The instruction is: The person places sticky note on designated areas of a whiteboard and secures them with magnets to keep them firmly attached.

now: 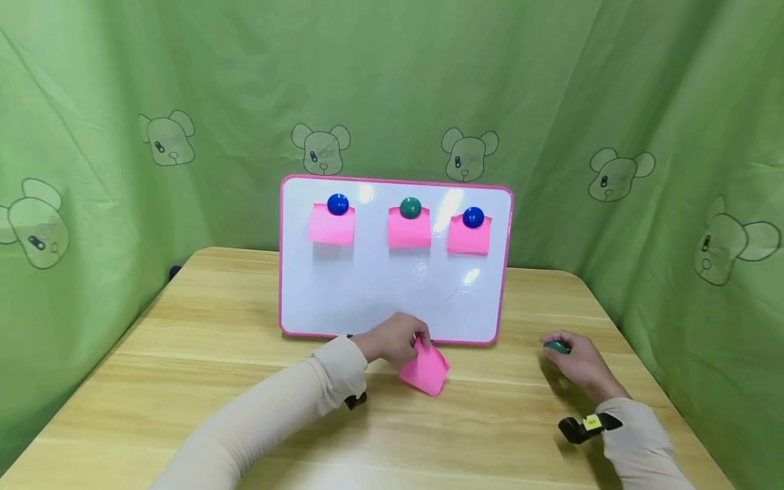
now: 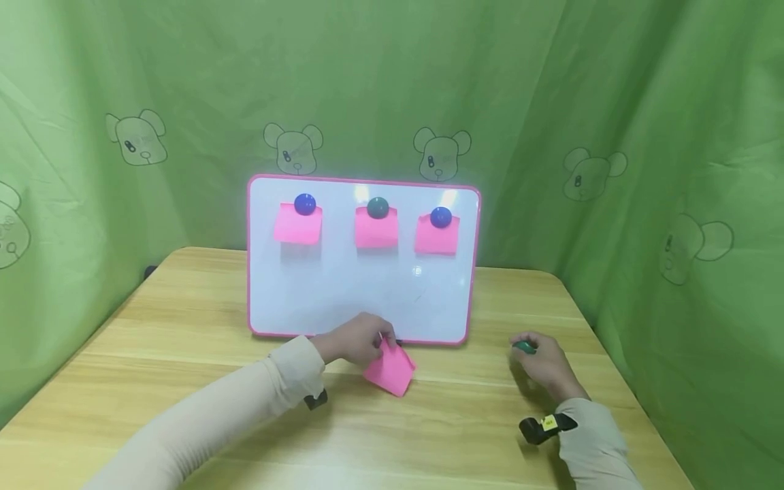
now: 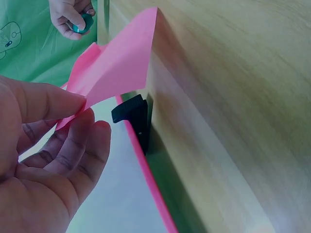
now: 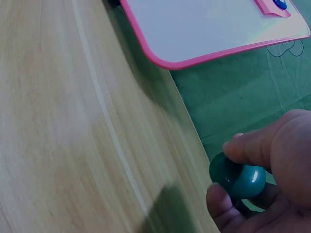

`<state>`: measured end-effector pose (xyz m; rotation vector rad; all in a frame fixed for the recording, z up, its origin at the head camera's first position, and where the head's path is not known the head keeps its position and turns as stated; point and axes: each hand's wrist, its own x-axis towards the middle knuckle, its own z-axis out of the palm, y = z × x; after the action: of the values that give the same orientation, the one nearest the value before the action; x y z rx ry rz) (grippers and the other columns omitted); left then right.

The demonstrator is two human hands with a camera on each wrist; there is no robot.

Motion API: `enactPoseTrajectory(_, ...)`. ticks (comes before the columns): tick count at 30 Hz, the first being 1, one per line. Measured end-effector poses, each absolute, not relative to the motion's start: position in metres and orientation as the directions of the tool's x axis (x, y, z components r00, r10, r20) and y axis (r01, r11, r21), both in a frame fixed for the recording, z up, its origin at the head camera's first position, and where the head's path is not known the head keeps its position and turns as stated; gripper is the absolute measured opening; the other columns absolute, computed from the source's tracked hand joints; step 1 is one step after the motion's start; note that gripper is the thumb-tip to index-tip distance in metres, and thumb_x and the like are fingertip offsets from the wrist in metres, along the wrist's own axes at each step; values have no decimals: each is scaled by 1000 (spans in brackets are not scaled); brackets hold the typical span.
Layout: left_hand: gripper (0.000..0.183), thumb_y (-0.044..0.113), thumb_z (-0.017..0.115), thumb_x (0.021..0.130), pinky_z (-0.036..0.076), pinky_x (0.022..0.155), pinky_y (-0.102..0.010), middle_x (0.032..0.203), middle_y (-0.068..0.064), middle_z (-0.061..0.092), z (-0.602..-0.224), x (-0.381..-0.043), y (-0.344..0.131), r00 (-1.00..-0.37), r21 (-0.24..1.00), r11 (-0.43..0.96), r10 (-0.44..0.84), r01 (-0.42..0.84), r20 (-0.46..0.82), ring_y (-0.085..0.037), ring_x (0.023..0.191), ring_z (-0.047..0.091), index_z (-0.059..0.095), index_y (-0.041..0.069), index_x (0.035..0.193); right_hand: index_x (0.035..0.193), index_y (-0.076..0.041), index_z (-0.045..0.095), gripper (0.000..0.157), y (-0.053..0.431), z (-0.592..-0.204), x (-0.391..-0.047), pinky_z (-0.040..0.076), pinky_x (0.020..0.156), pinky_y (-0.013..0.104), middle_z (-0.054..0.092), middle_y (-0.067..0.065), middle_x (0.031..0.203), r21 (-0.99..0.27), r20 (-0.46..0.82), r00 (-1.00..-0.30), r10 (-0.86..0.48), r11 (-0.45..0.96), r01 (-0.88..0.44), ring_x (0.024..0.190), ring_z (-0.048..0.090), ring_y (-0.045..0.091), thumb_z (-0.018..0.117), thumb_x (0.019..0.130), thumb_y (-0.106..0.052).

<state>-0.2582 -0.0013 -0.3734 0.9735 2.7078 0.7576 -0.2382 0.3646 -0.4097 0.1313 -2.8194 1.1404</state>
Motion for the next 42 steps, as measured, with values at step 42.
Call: enactPoseTrajectory(42,31,-9,67,77,54,64,-21,102,-7,61,-356,-263,-50,-859,621,637,496,457,124,-20,86,59,67,4,105,128,10,48,46,326,-362,-250,57,65,33,57,26,110,-790,192,-981,-42,586,-179,75,67,15,60,97,-22)
